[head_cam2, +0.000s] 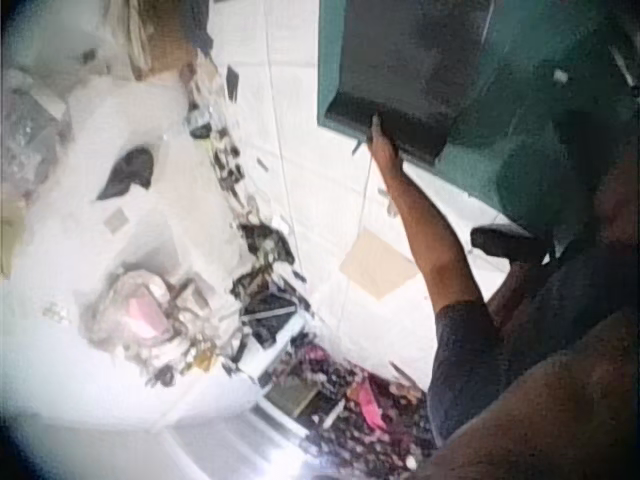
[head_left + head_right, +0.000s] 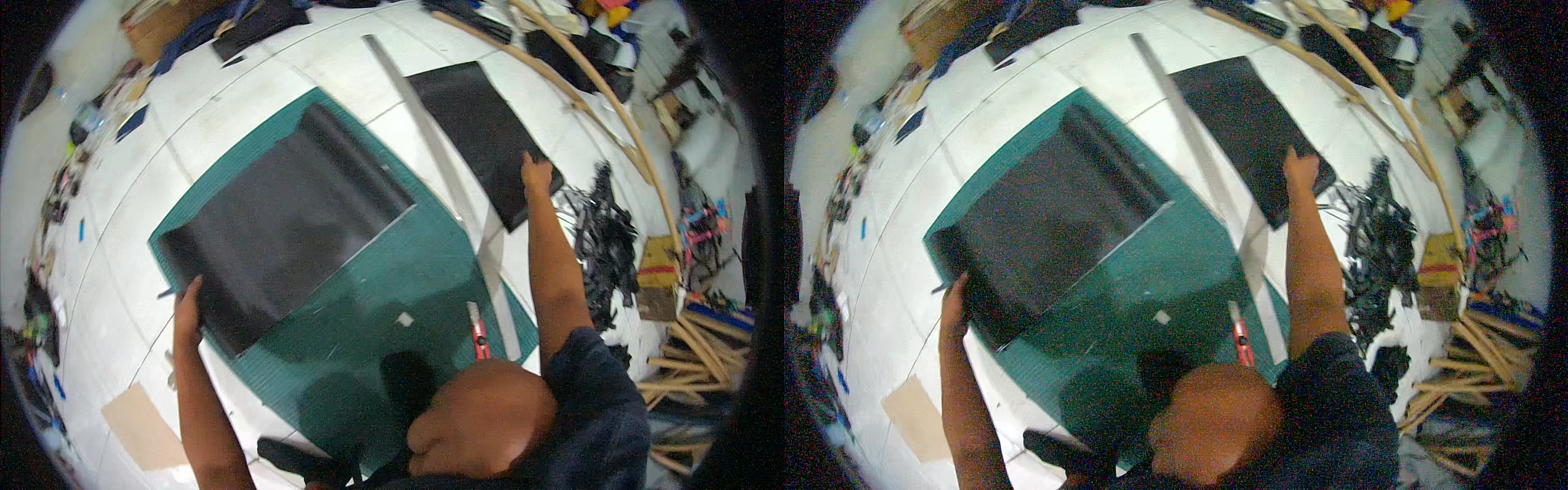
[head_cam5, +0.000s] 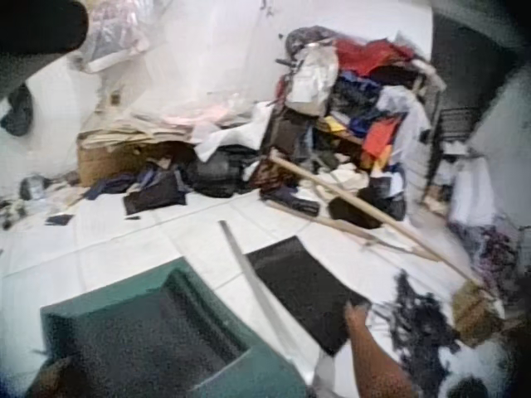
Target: The person aligns a black sheet on a green cutting mat, trims the edge using a utility knife and a ruler, and then places a cardboard template over the sheet.
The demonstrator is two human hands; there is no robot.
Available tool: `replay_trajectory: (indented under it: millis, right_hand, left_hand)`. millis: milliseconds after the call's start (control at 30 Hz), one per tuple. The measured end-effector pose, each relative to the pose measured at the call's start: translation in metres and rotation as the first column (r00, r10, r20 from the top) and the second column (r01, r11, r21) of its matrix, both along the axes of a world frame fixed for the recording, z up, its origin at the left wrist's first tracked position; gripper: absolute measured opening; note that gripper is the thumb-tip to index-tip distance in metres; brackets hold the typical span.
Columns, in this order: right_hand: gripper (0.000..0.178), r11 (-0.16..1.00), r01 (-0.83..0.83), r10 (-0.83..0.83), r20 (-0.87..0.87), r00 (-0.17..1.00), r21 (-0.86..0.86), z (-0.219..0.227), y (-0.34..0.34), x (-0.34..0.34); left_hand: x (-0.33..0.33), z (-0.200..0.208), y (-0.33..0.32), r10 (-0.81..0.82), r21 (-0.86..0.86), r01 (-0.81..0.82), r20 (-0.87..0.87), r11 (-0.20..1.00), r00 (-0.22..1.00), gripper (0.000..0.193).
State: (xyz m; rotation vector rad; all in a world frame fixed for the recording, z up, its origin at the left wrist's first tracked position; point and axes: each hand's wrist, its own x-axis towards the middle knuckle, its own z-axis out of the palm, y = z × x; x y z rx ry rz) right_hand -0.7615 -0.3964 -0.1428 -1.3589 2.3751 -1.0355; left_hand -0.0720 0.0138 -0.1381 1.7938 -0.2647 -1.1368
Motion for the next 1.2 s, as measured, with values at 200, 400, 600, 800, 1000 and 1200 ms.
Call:
replay_trajectory:
  millis: [200,400,600,800,1000,1200]
  right_hand:
    - [0.052,0.901,0.179,-0.327,0.348,0.879,0.396,-0.069,0.013,-0.118]
    - [0.045,0.958,0.201,-0.275,0.857,0.436,0.205,-0.052,0.004,-0.118]
    - [0.045,0.952,0.208,-0.277,0.919,0.279,0.224,-0.017,0.033,-0.043]
    - [0.048,0.997,0.077,-0.079,0.083,0.993,0.026,0.021,-0.041,-0.222]
    - [0.043,0.987,-0.114,0.152,0.415,0.897,-0.114,0.117,-0.089,-0.066]
    - [0.044,0.884,-0.463,0.465,0.024,0.885,-0.059,0.396,-0.049,0.073]
  left_hand:
    - [-0.012,0.005,-0.011,-0.004,0.020,0.006,-0.107,1.000,0.994,0.070]
    - [-0.019,0.000,-0.023,-0.012,0.014,0.014,-0.105,1.000,0.994,0.074]
    - [0.003,0.016,-0.011,0.027,0.019,-0.026,-0.046,0.999,0.999,0.077]
    - [-0.049,-0.033,-0.033,-0.019,-0.042,0.011,-0.196,0.999,0.980,0.075]
    - [0.013,0.018,0.001,0.137,0.120,-0.217,0.473,0.969,0.870,0.076]
    - [-0.015,0.047,-0.010,0.231,-0.140,-0.186,0.688,0.973,0.688,0.064]
